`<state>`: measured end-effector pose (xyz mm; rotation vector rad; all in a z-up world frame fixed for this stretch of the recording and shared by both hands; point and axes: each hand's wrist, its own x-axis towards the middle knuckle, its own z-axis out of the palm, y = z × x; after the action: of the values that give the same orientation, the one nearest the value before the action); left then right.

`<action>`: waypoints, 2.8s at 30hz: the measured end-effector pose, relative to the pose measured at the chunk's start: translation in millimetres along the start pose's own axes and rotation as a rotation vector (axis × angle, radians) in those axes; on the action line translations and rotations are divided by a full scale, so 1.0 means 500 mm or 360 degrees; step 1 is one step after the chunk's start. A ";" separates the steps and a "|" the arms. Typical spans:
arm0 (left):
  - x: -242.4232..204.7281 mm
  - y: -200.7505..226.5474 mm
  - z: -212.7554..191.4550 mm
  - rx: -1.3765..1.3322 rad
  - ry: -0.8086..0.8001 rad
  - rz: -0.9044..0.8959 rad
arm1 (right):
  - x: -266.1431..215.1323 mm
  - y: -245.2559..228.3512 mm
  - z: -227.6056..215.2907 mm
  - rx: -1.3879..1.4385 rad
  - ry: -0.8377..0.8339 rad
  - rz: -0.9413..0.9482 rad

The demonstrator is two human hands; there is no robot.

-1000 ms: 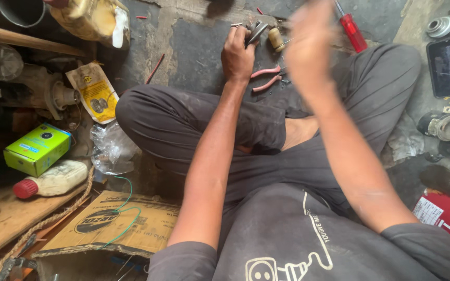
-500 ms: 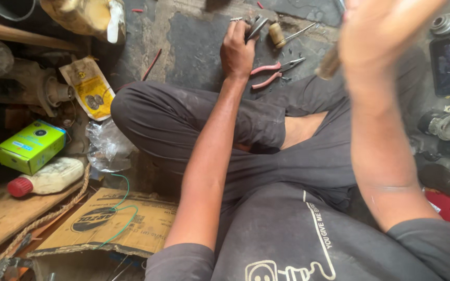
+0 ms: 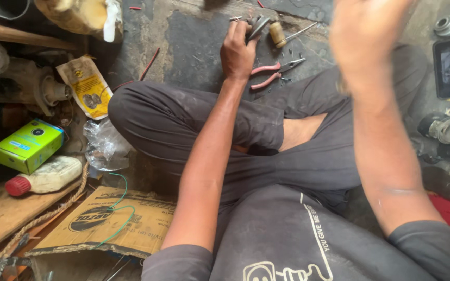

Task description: The person sits on the floor and uses a screwdriver and hammer to disassemble and reassemble a small motor component. They remove a cover, adjust internal parts, and reattach the cover.

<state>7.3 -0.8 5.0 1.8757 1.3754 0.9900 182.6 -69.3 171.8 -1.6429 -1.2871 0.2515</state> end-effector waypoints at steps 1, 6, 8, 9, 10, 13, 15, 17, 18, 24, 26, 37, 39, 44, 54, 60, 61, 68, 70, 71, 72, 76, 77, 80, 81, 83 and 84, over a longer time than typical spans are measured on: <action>0.002 -0.001 0.002 -0.0002 0.0004 -0.0013 | 0.003 -0.004 0.000 0.0164 0.0128 0.0084; -0.014 -0.010 0.001 0.0009 0.0027 0.0069 | -0.080 0.012 0.089 -0.0259 -0.0237 -0.0012; -0.010 -0.009 -0.003 0.0016 0.0033 0.0133 | -0.101 0.026 0.114 -0.0502 -0.0450 -0.0143; -0.008 -0.009 -0.006 0.0019 0.0027 0.0181 | -0.101 0.029 0.125 -0.0495 -0.0464 -0.0174; -0.011 -0.010 -0.011 0.0029 0.0015 0.0224 | -0.102 0.027 0.127 -0.0482 -0.0482 -0.0198; -0.016 -0.010 -0.001 -0.0068 0.0027 0.0098 | -0.058 0.007 0.076 -0.0275 -0.0437 -0.0108; 0.010 -0.009 0.006 -0.0034 0.0086 0.0076 | -0.003 -0.032 0.030 -0.0520 -0.0234 -0.0306; -0.009 -0.017 0.003 -0.0013 0.0088 -0.0010 | 0.003 -0.063 -0.025 -0.0201 -0.0126 0.0255; -0.006 -0.019 0.006 -0.0027 0.0081 -0.0038 | 0.005 -0.070 -0.046 -0.0075 -0.0041 0.0425; -0.012 -0.017 0.003 -0.0065 0.0062 -0.0067 | -0.084 0.008 0.083 -0.0197 -0.0191 -0.0059; -0.004 -0.016 -0.006 -0.0059 0.0047 -0.0080 | -0.119 0.027 0.128 -0.0309 -0.0405 -0.0051; -0.003 -0.002 -0.014 0.0017 0.0039 -0.0054 | 0.000 -0.066 -0.042 0.0410 -0.0388 0.0430; -0.011 -0.003 -0.016 -0.0005 0.0056 0.0033 | -0.013 -0.076 -0.036 0.0541 -0.0440 0.0565; -0.011 -0.021 -0.005 -0.0159 -0.0030 0.0090 | -0.094 -0.043 0.078 0.0236 -0.0325 0.0317; -0.010 -0.031 0.011 -0.0081 -0.0049 0.0038 | -0.184 0.038 0.152 -0.0026 -0.0383 0.0565; -0.005 -0.030 0.011 -0.0106 -0.0026 -0.0073 | -0.075 -0.067 0.009 -0.0068 -0.0199 0.0069; -0.007 -0.030 0.013 -0.0094 -0.0040 -0.0090 | -0.067 -0.082 -0.009 0.0112 -0.0155 0.0164; -0.006 -0.028 0.016 -0.0043 -0.0075 -0.0147 | -0.095 -0.002 0.086 -0.0057 -0.0543 0.0079; 0.005 -0.025 0.014 -0.0006 -0.0077 -0.0203 | -0.114 0.025 0.114 -0.0484 -0.0715 0.0373; 0.021 -0.026 0.013 -0.0014 -0.0043 -0.0131 | -0.105 0.032 0.119 -0.0427 -0.0671 0.0322; 0.005 -0.028 0.008 -0.0017 -0.0032 -0.0098 | -0.112 0.030 0.110 -0.0372 -0.0657 0.0303; -0.008 -0.019 0.010 -0.0017 -0.0045 -0.0074 | -0.046 -0.040 0.034 -0.0282 -0.0434 -0.0048; -0.008 -0.021 0.001 -0.0007 -0.0053 -0.0077 | -0.026 -0.065 0.007 -0.0257 -0.0375 -0.0158; -0.012 -0.021 0.004 -0.0007 -0.0093 -0.0088 | -0.009 -0.107 -0.034 -0.0005 -0.0182 0.0134; -0.014 -0.023 0.008 -0.0003 -0.0102 -0.0089 | -0.019 -0.108 -0.029 0.0137 -0.0101 0.0219; -0.018 -0.030 0.014 -0.0001 -0.0107 -0.0071 | -0.048 -0.084 -0.005 0.0022 -0.0171 0.0137; -0.021 -0.033 0.015 -0.0001 -0.0099 -0.0051 | -0.072 -0.069 0.034 -0.0230 -0.0321 -0.0035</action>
<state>3.2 -6.6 -14.8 1.8626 1.3644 0.9092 135.0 -91.3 176.7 -1.7590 -1.5040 0.3235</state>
